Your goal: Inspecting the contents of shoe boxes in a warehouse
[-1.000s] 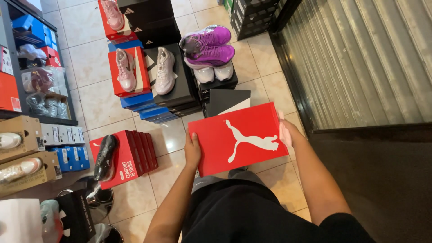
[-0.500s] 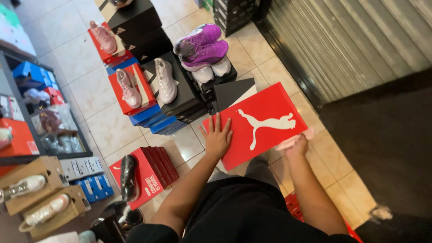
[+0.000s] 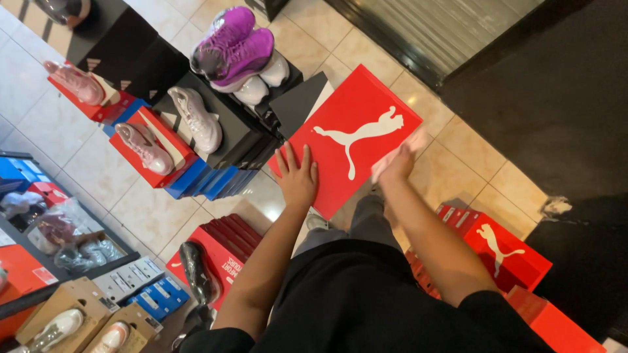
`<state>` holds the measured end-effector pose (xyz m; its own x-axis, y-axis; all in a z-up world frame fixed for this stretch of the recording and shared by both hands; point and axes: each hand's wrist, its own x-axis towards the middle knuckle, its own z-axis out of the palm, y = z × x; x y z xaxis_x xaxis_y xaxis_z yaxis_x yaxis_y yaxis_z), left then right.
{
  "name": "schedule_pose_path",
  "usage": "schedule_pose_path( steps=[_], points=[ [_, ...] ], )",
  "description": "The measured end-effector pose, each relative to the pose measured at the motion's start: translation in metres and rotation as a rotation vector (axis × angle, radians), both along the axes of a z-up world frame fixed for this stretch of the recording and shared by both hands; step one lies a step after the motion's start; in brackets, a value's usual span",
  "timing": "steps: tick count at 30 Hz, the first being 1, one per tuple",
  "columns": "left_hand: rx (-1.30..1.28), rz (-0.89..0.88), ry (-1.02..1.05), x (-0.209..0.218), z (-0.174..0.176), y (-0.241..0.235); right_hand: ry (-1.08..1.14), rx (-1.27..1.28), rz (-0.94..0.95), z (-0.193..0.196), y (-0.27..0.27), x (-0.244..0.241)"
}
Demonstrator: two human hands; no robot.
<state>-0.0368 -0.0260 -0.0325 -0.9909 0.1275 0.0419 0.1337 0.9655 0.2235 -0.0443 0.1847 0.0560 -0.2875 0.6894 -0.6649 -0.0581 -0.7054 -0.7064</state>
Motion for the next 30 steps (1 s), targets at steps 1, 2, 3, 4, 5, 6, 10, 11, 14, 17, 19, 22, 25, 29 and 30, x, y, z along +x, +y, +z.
schedule_pose_path(
  steps=[1, 2, 3, 4, 5, 6, 10, 11, 14, 17, 19, 22, 25, 29, 30],
  points=[
    [-0.004, 0.006, -0.007, 0.0, -0.001, 0.001, -0.007, -0.004, 0.006, -0.026, 0.015, -0.008],
    [0.003, 0.01, 0.028, 0.001, -0.001, 0.002, -0.037, 0.018, 0.027, -0.052, 0.031, -0.015],
    [0.012, 0.007, 0.065, -0.001, -0.001, 0.004, -0.065, 0.04, 0.04, -0.077, 0.047, -0.022],
    [0.01, 0.005, 0.061, 0.003, -0.001, 0.001, -0.07, 0.038, 0.039, -0.05, 0.022, -0.007],
    [0.003, 0.009, 0.073, 0.0, -0.001, 0.001, 0.025, -0.111, 0.027, -0.023, 0.0, 0.002],
    [-0.003, 0.013, 0.085, -0.002, 0.0, 0.001, 0.121, -0.26, 0.017, 0.005, -0.023, 0.012],
    [0.024, 0.033, 0.072, -0.001, 0.008, 0.006, -0.053, -0.319, 0.683, -0.19, -0.082, 0.118],
    [0.027, 0.034, 0.053, 0.0, 0.009, 0.006, -0.15, -0.687, 0.739, -0.187, -0.087, 0.129],
    [0.06, 0.035, -0.02, 0.001, 0.02, 0.004, -0.302, -0.924, 0.994, -0.175, -0.065, 0.15],
    [0.13, 0.025, -0.124, -0.002, 0.027, -0.002, -0.408, -0.737, 1.258, -0.128, -0.022, 0.149],
    [0.175, 0.024, -0.166, 0.005, 0.043, -0.008, -0.47, -0.681, 1.321, -0.045, -0.017, 0.127],
    [0.542, -0.157, -0.106, 0.029, 0.081, -0.008, -0.209, -0.303, 1.288, 0.056, -0.025, 0.1],
    [0.855, -0.535, 0.003, 0.058, 0.098, 0.008, -0.068, -0.392, 1.024, 0.001, -0.008, 0.084],
    [0.91, -0.303, 0.033, 0.052, 0.08, 0.012, 0.17, -0.5, 1.36, 0.054, -0.015, 0.036],
    [0.988, -0.211, 0.059, 0.046, 0.068, 0.009, 0.288, -0.505, 1.476, 0.068, -0.012, 0.025]
  ],
)
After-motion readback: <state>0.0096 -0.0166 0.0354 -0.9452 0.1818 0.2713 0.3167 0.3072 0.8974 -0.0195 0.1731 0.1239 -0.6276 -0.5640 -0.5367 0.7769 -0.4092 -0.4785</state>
